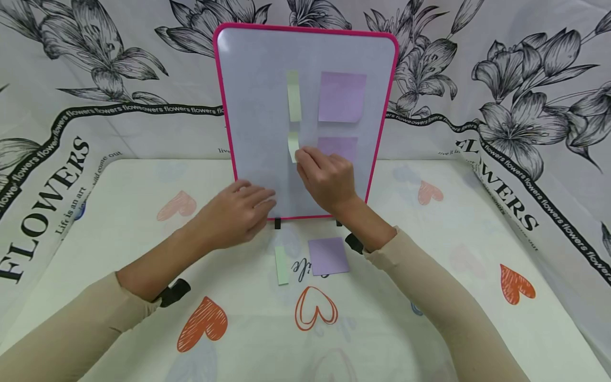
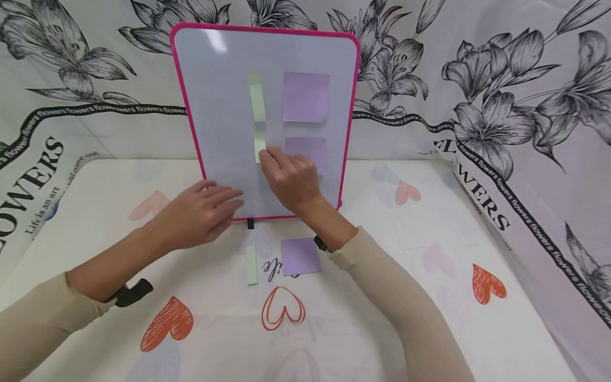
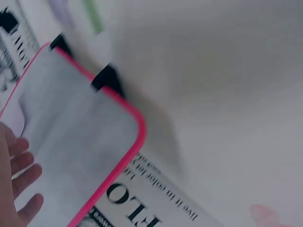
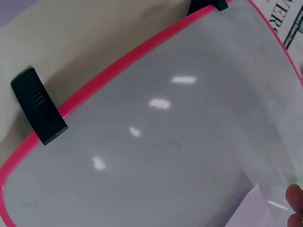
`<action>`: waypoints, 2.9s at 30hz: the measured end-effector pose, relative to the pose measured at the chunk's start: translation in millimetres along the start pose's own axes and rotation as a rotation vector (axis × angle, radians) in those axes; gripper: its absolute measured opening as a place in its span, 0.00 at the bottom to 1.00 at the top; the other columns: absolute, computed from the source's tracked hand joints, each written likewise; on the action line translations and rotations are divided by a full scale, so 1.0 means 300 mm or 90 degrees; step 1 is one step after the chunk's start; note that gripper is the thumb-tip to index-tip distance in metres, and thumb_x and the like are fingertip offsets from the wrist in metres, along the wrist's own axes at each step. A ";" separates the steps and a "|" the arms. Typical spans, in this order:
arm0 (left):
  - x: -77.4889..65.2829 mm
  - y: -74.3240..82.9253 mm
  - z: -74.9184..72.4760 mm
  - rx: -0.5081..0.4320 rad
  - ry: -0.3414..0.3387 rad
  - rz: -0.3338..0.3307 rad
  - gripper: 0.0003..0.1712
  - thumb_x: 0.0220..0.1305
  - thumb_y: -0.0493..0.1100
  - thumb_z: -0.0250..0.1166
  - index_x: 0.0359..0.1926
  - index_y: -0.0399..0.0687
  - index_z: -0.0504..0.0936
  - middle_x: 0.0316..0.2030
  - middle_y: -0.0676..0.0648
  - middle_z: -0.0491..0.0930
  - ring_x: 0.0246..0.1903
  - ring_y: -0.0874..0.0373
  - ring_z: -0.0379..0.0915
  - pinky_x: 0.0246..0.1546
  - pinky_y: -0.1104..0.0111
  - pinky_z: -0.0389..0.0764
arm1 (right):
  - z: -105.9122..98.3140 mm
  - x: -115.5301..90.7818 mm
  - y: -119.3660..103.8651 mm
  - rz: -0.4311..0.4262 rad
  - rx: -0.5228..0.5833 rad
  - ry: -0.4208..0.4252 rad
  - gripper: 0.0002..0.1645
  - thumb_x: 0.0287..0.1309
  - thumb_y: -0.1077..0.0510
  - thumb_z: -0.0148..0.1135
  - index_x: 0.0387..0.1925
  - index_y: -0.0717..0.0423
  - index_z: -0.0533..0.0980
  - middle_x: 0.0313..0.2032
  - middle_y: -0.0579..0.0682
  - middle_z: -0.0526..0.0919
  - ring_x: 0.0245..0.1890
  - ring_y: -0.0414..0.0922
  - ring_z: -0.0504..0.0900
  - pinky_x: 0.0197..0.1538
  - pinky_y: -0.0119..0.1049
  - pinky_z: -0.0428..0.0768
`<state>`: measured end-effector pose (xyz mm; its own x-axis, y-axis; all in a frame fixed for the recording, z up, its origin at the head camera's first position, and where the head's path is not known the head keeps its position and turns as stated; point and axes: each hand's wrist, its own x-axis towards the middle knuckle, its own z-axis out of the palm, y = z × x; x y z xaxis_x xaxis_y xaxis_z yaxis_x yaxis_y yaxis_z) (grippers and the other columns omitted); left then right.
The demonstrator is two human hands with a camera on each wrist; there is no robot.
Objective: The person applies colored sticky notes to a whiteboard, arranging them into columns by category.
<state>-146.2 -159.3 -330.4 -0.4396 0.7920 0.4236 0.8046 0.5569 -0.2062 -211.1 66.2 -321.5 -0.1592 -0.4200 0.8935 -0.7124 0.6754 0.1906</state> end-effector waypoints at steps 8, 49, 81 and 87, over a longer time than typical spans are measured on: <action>0.105 -0.088 -0.052 0.070 0.108 -0.093 0.28 0.60 0.35 0.62 0.64 0.36 0.76 0.62 0.39 0.76 0.63 0.44 0.70 0.59 0.46 0.71 | 0.006 0.001 -0.001 -0.003 -0.006 -0.015 0.06 0.59 0.70 0.58 0.31 0.61 0.80 0.31 0.53 0.86 0.12 0.45 0.74 0.17 0.36 0.73; 0.153 -0.147 -0.019 0.218 -0.042 -0.071 0.37 0.65 0.42 0.62 0.74 0.42 0.63 0.74 0.45 0.60 0.74 0.49 0.52 0.72 0.43 0.46 | 0.022 -0.045 0.062 -0.067 -0.063 -0.177 0.35 0.61 0.45 0.56 0.64 0.63 0.74 0.66 0.56 0.73 0.71 0.55 0.63 0.65 0.56 0.64; 0.159 -0.137 -0.006 0.233 -0.024 -0.060 0.35 0.67 0.41 0.60 0.73 0.39 0.64 0.72 0.43 0.63 0.74 0.49 0.53 0.73 0.47 0.50 | 0.009 -0.081 0.070 -0.118 -0.112 -0.255 0.35 0.67 0.47 0.50 0.70 0.61 0.67 0.70 0.55 0.68 0.73 0.52 0.61 0.69 0.53 0.62; 0.156 -0.139 -0.009 0.245 -0.039 -0.061 0.37 0.67 0.42 0.60 0.74 0.40 0.62 0.73 0.43 0.61 0.75 0.49 0.51 0.73 0.47 0.48 | 0.006 -0.086 0.067 -0.122 -0.110 -0.251 0.34 0.67 0.48 0.51 0.69 0.61 0.69 0.70 0.55 0.69 0.73 0.52 0.61 0.70 0.53 0.61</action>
<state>-199.3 -146.1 -299.5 -0.5377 0.7389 0.4061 0.5556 0.6728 -0.4885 -222.5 89.5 -341.5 -0.3066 -0.7229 0.6192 -0.6356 0.6397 0.4321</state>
